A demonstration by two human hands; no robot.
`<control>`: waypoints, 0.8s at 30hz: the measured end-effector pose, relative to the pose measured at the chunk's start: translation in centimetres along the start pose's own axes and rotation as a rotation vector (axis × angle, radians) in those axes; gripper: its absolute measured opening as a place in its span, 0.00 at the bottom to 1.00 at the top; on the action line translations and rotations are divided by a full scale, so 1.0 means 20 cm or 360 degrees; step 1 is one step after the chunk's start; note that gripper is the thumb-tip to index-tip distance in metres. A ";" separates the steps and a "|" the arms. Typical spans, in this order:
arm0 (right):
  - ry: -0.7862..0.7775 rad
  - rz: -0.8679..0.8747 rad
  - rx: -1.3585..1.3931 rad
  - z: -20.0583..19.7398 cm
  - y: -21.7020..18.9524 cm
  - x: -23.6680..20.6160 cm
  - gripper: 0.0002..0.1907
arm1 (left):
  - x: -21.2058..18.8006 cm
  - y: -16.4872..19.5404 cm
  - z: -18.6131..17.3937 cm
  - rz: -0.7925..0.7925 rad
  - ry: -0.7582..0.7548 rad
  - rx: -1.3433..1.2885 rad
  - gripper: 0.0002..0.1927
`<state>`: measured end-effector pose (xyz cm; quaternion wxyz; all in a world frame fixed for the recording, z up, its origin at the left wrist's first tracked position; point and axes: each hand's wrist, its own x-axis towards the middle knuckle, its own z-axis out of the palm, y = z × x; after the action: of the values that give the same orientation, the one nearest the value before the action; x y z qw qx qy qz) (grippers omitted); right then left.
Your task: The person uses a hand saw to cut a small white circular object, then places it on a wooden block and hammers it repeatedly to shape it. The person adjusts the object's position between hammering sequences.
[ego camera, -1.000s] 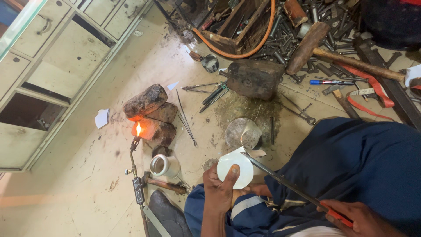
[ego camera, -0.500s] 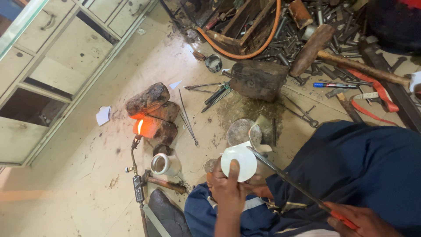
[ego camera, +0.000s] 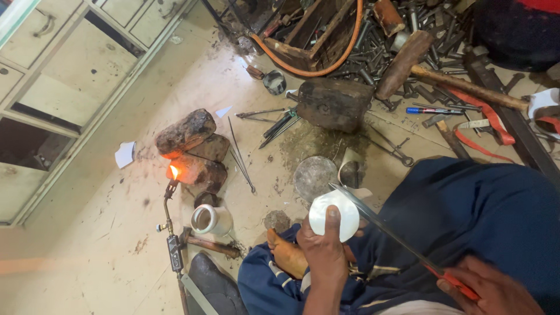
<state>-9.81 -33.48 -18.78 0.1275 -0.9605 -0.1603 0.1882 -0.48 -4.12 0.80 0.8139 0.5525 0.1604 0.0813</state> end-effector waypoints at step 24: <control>-0.0686 0.0241 0.1058 -0.01 -0.03 0.10 0.30 | 0.05 0.00 -0.15 -0.0180 -0.0028 -0.0051 0.18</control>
<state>-8.15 -32.25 -19.08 0.3804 -0.8145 -0.0426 0.4359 -0.52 -1.25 -0.44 0.8273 0.5301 0.1829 0.0328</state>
